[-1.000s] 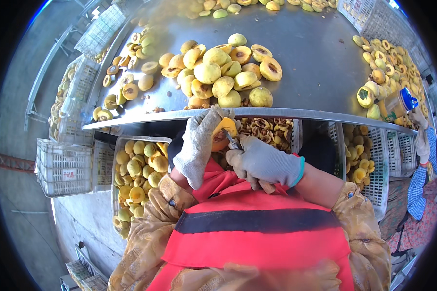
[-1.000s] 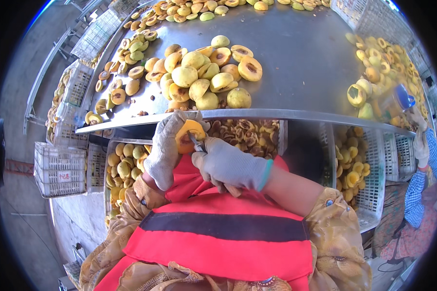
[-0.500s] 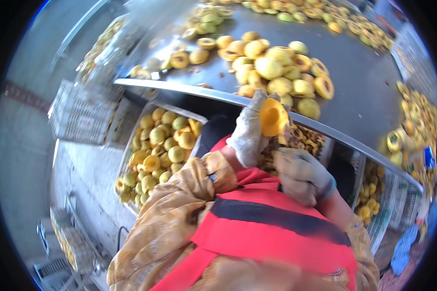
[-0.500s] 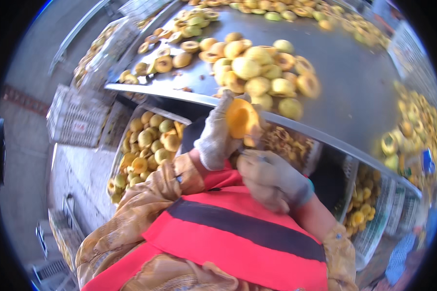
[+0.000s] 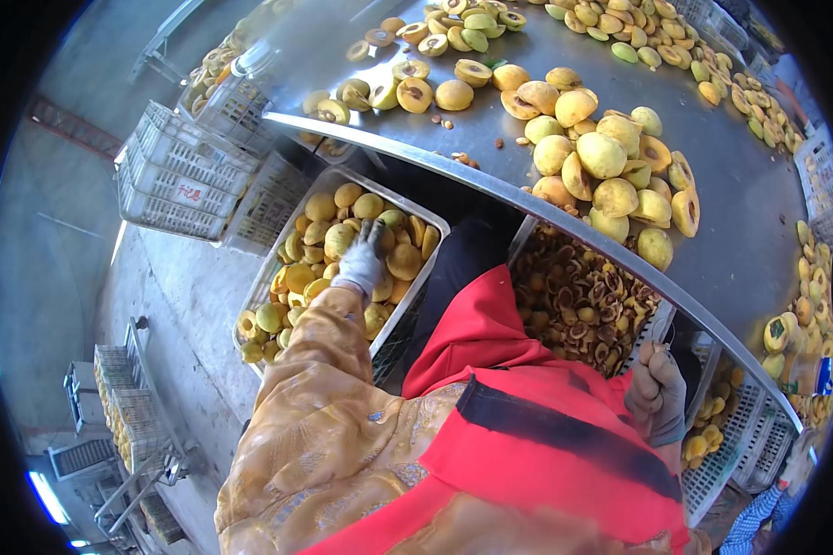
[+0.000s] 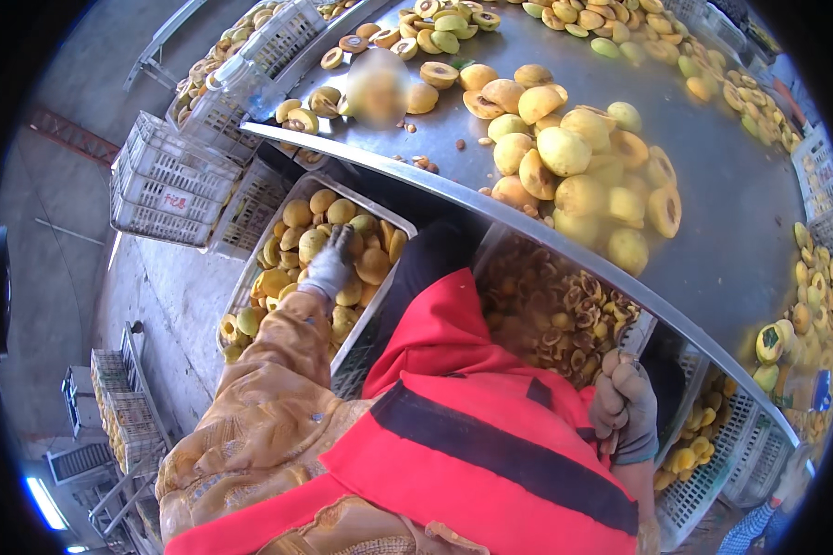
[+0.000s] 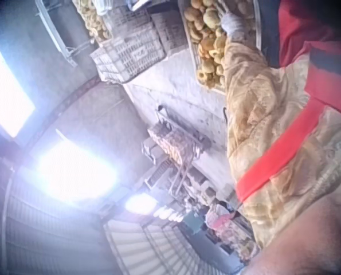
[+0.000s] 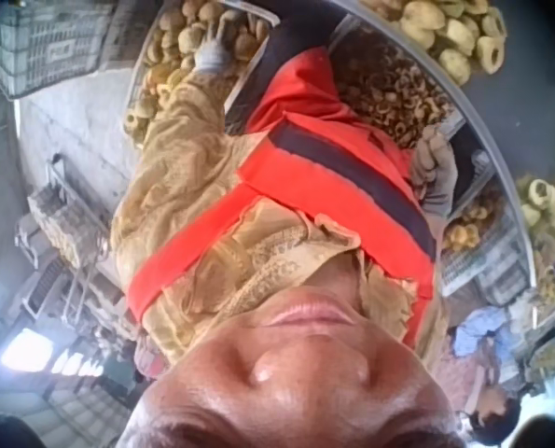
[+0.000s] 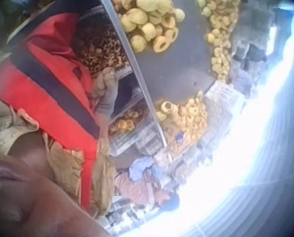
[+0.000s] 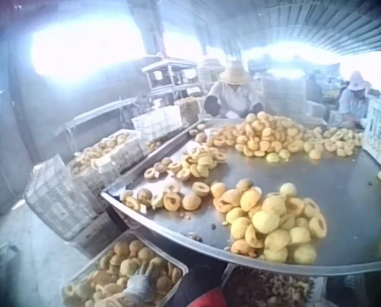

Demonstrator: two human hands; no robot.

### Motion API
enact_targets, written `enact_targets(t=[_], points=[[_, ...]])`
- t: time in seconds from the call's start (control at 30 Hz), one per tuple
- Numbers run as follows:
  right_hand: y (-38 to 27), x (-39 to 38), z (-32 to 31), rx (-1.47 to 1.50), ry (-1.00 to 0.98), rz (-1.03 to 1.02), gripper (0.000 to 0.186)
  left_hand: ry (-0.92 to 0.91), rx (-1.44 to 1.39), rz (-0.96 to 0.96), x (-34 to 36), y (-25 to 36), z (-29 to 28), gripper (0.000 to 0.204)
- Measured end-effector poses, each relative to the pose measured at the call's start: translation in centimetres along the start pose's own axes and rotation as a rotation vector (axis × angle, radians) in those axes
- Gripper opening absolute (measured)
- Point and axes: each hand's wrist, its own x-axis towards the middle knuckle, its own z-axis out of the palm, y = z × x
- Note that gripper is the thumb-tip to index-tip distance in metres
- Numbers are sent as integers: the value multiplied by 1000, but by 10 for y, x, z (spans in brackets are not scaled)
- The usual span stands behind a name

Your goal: The person stands at a processing station and repeatedly picks up yellow fruit from a metal tray. Using a small handheld tool, they remove the pit from each piece of fruit and place the pitted fruit onto a conveyor belt while discarding the pits into a bin below.

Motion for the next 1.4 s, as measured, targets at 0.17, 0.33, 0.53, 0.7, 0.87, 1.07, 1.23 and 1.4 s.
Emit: enact_targets(t=[0.17,0.33,0.53,0.7,0.87,1.07,1.23,1.4], points=[[-2,4,20,-80,-57,18,17,16,146,-16,14,7,9,67],[-7,-2,33,-191,24,56,10,457,-151,184,18,71,-71,48],[-3,-10,33,-191,28,36,13,294,-349,562,5,244,-138,64],[0,-12,23,-182,-24,14,13,81,-114,472,23,309,-114,72],[-5,-11,17,-287,-17,-51,14,95,-543,543,51,277,-75,64],[-44,6,75,-403,201,-134,25,287,-773,1034,-32,281,-91,78],[-36,33,79,-296,-76,-308,24,-422,-1775,765,-96,305,-89,100],[-27,47,88,-864,87,-495,27,-726,-2295,37,-99,304,-85,56]])
